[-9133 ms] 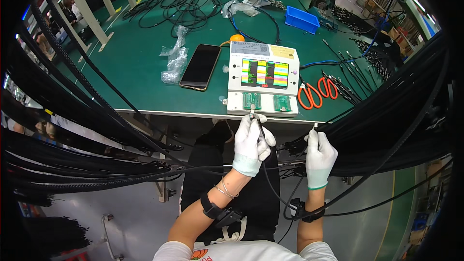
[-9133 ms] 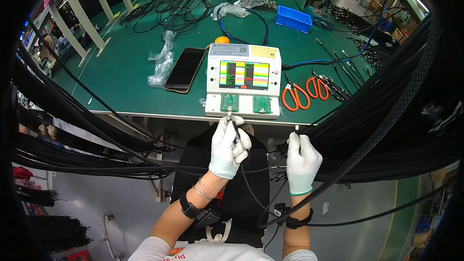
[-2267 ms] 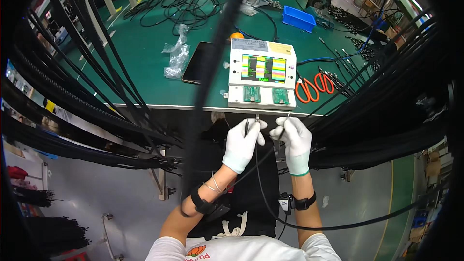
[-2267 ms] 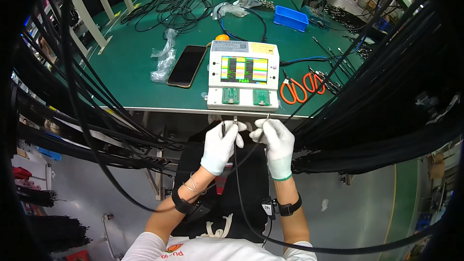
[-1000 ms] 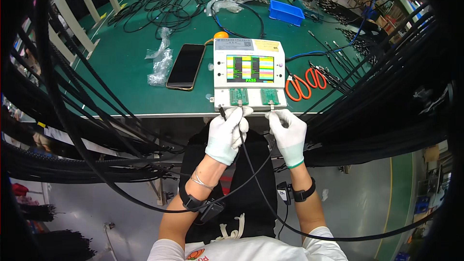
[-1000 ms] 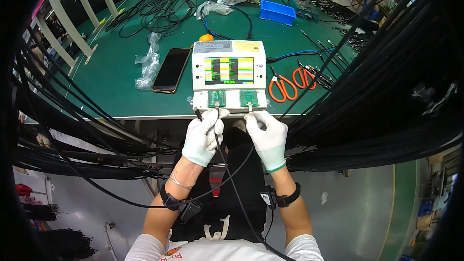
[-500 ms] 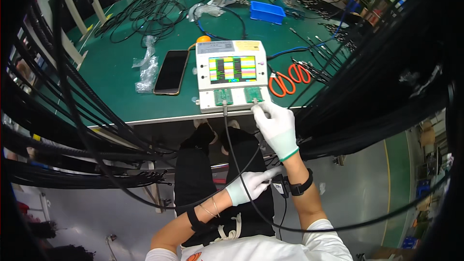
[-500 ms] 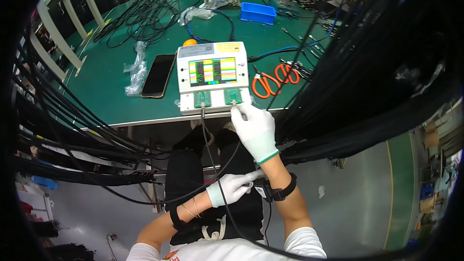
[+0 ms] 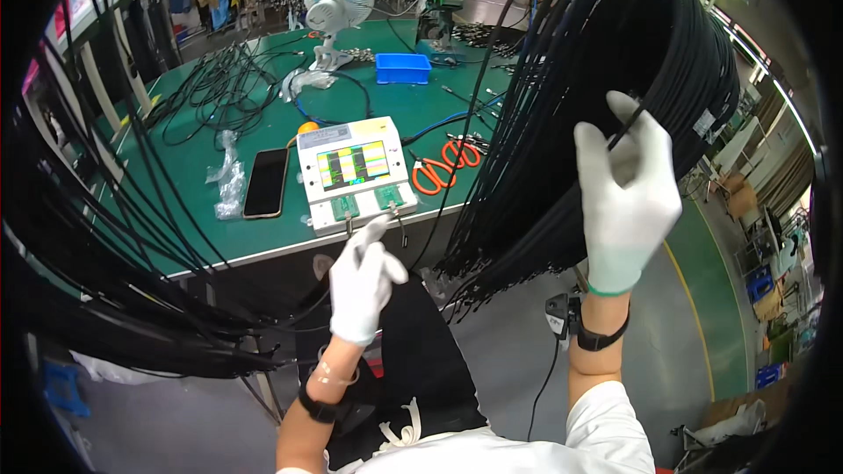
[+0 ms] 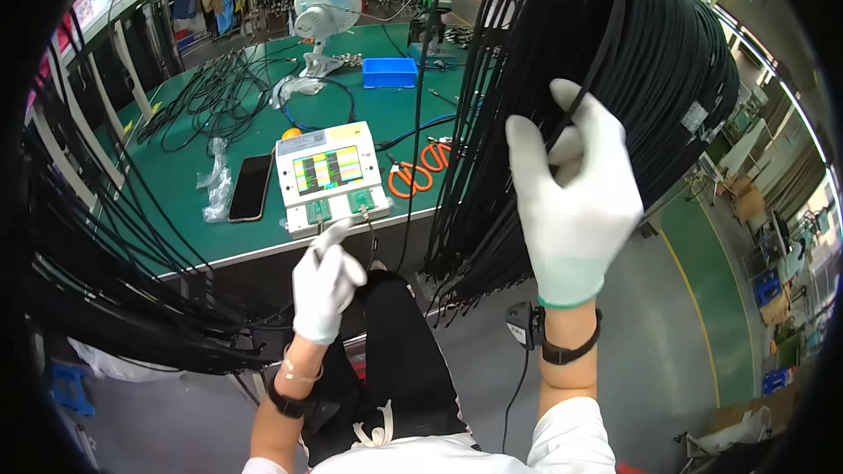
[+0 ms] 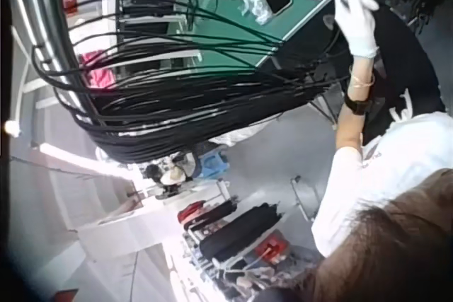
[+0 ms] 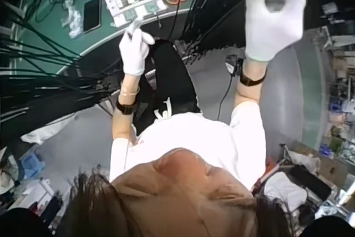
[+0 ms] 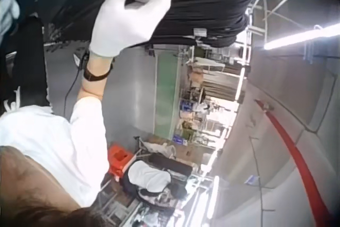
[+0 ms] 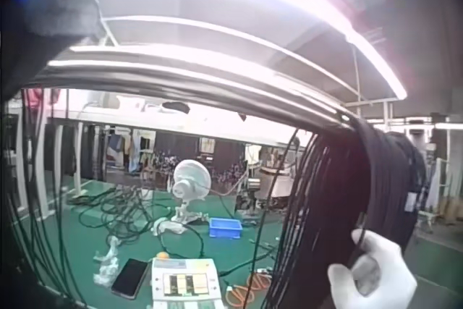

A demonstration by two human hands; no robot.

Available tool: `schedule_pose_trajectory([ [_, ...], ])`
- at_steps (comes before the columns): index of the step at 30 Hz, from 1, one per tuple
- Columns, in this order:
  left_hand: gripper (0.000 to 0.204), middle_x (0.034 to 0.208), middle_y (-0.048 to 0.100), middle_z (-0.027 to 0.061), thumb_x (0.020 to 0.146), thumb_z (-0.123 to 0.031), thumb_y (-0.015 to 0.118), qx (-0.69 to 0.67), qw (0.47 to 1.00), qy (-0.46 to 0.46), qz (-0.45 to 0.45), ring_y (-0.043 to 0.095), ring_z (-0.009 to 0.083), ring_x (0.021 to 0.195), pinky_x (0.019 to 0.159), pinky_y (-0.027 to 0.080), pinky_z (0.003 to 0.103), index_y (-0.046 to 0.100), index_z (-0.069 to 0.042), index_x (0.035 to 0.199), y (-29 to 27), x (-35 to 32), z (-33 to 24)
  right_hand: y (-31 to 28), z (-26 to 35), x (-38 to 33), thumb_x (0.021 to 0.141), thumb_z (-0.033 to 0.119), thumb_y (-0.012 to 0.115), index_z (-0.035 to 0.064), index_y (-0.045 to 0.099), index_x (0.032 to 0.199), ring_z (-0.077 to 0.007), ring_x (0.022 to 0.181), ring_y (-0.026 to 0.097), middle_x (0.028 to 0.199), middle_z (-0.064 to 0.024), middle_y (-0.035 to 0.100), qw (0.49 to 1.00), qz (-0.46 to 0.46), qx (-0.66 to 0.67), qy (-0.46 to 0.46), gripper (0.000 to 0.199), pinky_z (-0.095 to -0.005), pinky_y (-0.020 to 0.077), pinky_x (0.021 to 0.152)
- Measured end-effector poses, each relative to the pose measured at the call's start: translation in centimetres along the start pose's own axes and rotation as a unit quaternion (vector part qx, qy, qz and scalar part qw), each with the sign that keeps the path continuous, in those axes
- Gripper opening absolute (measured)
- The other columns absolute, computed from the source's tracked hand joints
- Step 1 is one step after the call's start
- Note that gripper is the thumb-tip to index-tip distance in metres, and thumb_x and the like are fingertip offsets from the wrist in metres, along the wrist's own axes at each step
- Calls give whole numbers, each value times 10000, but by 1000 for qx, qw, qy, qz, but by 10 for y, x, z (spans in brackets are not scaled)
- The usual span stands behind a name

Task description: Connecting electrical cables to a testing device and organizing them on a rack at a manufacturing workstation.

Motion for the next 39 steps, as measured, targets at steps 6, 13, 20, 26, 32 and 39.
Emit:
schedule_pose_trajectory([
  [6,361,670,637,39,1015,-197,471,80,988,-57,117,340,44,427,434,271,202,582,41,1262,26,4,34,82,-33,-31,822,42,761,-1,644,1185,-53,730,574,875,-7,642,965,193,168,62,383,-210,481,670],
  [13,374,719,666,66,1025,-240,465,85,954,-234,168,326,42,423,412,254,213,597,43,1231,0,-26,110,185,-75,-142,990,117,573,-22,661,1107,-19,608,453,819,23,612,733,355,496,302,202,-207,379,566],
  [20,330,820,686,87,1036,-236,434,-91,889,-439,96,290,54,405,378,232,227,596,12,1181,-11,-41,194,189,-124,-240,1014,179,540,-1,691,934,6,526,364,632,106,479,731,375,416,390,249,-201,277,474],
  [26,290,763,613,35,1053,-256,418,-272,817,-508,-8,265,56,391,352,229,235,597,-31,1089,-9,-25,280,130,-82,-258,1012,133,501,-14,686,904,-2,546,420,646,69,537,693,406,447,393,260,-195,328,497],
  [32,288,701,558,2,1056,-266,433,-230,840,-492,-2,276,54,389,353,228,234,611,-39,1075,-2,-20,277,56,-63,-260,910,80,563,-20,719,942,-85,587,560,674,-24,648,697,508,432,263,187,-257,453,556],
  [39,282,650,555,-3,1056,-250,435,-113,919,-376,36,325,53,399,361,245,236,618,-36,1074,-10,-40,223,55,-52,-267,829,7,611,-20,673,1103,-187,819,686,964,-140,712,670,662,293,-165,282,-335,540,732],
])
Point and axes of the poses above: each hand's wrist, its own x-axis towards the middle knuckle, its own y-axis out of the palm, z = x × y, the point moved 7 cm from there along x, towards the middle knuckle
